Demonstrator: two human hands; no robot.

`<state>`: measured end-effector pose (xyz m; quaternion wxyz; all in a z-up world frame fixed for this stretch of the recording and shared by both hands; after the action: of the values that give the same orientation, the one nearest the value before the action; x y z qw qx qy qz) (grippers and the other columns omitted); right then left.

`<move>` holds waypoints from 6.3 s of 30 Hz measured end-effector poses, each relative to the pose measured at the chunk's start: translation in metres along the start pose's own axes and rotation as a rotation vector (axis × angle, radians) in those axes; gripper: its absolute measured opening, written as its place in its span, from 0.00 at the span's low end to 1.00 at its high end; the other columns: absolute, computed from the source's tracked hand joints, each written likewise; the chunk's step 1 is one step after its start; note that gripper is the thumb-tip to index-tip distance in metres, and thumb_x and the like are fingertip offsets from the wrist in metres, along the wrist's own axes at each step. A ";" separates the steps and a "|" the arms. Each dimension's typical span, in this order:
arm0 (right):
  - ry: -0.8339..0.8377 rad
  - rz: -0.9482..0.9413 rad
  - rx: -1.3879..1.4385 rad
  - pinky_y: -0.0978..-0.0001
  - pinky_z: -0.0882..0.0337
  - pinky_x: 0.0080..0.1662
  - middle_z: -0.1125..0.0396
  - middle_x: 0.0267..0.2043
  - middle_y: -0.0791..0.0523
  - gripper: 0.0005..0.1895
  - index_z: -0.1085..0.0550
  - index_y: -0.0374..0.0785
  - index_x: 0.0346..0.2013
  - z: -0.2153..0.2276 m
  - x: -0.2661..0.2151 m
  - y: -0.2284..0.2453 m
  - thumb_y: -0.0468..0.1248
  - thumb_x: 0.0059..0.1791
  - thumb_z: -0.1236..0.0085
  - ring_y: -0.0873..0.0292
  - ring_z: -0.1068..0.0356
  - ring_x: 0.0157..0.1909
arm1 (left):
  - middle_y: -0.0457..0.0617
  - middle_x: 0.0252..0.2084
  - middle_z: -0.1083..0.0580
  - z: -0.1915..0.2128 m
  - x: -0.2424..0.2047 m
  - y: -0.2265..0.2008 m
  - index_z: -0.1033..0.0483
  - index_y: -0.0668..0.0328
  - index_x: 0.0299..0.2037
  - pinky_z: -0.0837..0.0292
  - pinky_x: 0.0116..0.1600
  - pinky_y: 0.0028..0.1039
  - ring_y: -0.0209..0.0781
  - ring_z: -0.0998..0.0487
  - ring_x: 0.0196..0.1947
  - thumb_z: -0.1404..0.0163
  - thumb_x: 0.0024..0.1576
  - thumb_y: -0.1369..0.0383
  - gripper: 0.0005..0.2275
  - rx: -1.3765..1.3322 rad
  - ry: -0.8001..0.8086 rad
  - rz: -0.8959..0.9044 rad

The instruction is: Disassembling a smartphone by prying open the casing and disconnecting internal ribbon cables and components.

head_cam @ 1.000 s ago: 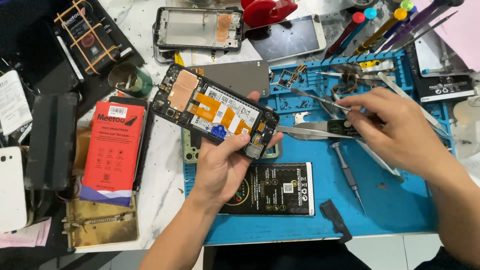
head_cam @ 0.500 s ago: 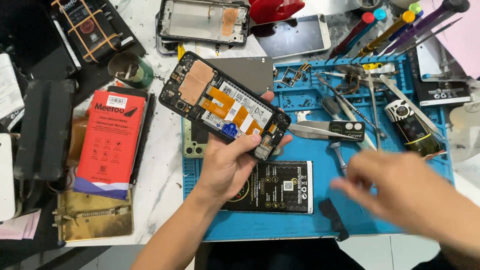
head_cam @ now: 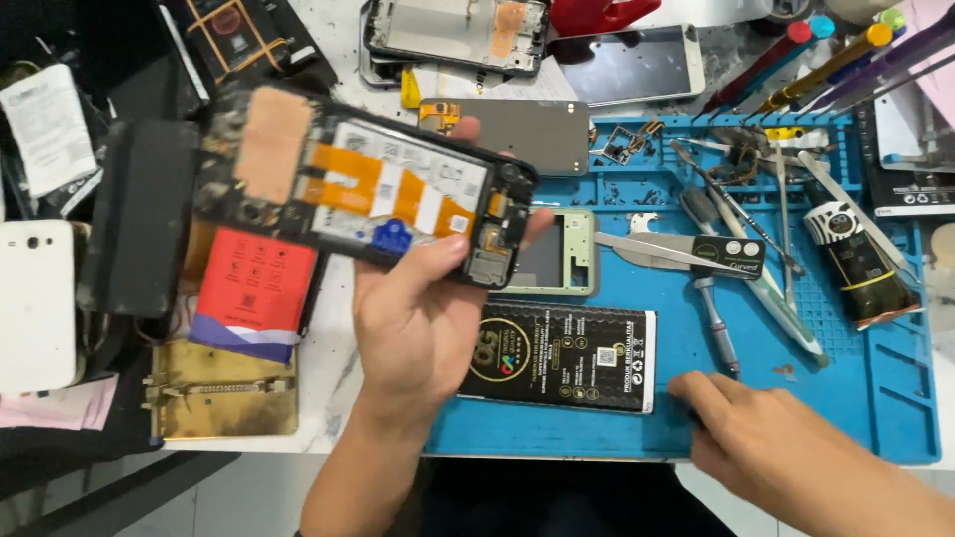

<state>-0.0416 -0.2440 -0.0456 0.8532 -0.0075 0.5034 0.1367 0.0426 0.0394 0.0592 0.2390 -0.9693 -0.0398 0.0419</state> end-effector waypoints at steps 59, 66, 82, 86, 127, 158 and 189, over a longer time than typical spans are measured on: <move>-1.333 1.182 -0.071 0.53 0.28 0.39 0.35 0.37 0.46 0.06 0.28 0.31 0.38 0.125 -0.028 0.064 0.30 0.52 0.53 0.45 0.35 0.35 | 0.65 0.73 0.42 0.033 -0.010 0.081 0.47 0.65 0.69 0.37 0.71 0.50 0.61 0.37 0.69 0.53 0.58 0.80 0.27 0.127 0.350 0.369; -1.454 1.192 -0.040 0.60 0.32 0.34 0.34 0.33 0.49 0.05 0.26 0.33 0.31 0.125 -0.033 0.064 0.31 0.50 0.47 0.49 0.37 0.31 | 0.65 0.72 0.42 0.026 -0.010 0.079 0.48 0.68 0.69 0.37 0.69 0.52 0.62 0.36 0.67 0.54 0.57 0.81 0.28 0.033 0.298 0.408; -1.511 1.188 -0.070 0.61 0.32 0.33 0.32 0.35 0.50 0.03 0.24 0.38 0.35 0.121 -0.032 0.059 0.31 0.50 0.46 0.50 0.33 0.34 | 0.65 0.68 0.38 0.024 -0.012 0.077 0.47 0.72 0.69 0.33 0.66 0.49 0.61 0.33 0.64 0.53 0.56 0.79 0.29 0.033 0.270 0.486; -1.524 1.182 -0.085 0.62 0.32 0.33 0.32 0.36 0.51 0.05 0.24 0.38 0.39 0.120 -0.034 0.058 0.32 0.51 0.47 0.52 0.34 0.33 | 0.66 0.68 0.38 0.027 -0.012 0.077 0.47 0.68 0.69 0.33 0.67 0.51 0.61 0.34 0.65 0.53 0.56 0.81 0.29 -0.004 0.256 0.484; -1.188 0.786 0.388 0.70 0.35 0.33 0.32 0.39 0.54 0.08 0.25 0.37 0.40 0.139 -0.028 0.037 0.36 0.49 0.38 0.59 0.35 0.32 | 0.40 0.27 0.41 0.019 -0.034 0.100 0.39 0.52 0.36 0.44 0.34 0.28 0.34 0.43 0.27 0.58 0.61 0.67 0.04 1.045 0.731 0.579; -1.162 0.699 0.810 0.77 0.25 0.37 0.31 0.33 0.54 0.06 0.27 0.33 0.33 0.133 -0.020 0.026 0.30 0.45 0.37 0.63 0.31 0.33 | 0.46 0.50 0.32 0.027 -0.035 0.103 0.34 0.59 0.59 0.34 0.56 0.33 0.39 0.33 0.49 0.58 0.61 0.68 0.17 0.982 0.736 0.592; -0.808 0.625 1.449 0.71 0.30 0.42 0.27 0.40 0.54 0.10 0.22 0.33 0.43 0.131 0.006 -0.001 0.32 0.48 0.42 0.60 0.31 0.42 | 0.53 0.55 0.25 0.030 -0.047 0.110 0.33 0.65 0.60 0.25 0.61 0.33 0.44 0.23 0.54 0.52 0.60 0.70 0.18 0.607 0.732 0.959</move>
<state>0.0738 -0.2242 0.0136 0.6844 0.7214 0.1057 0.0035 -0.0009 -0.0492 -0.0155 0.4539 -0.7213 0.4918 -0.1784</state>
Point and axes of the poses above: each hand's wrist, its own x-axis towards the middle knuckle, its own z-axis out of the back of the hand, y = z × x, the point moved 6 cm from there along x, towards the middle knuckle
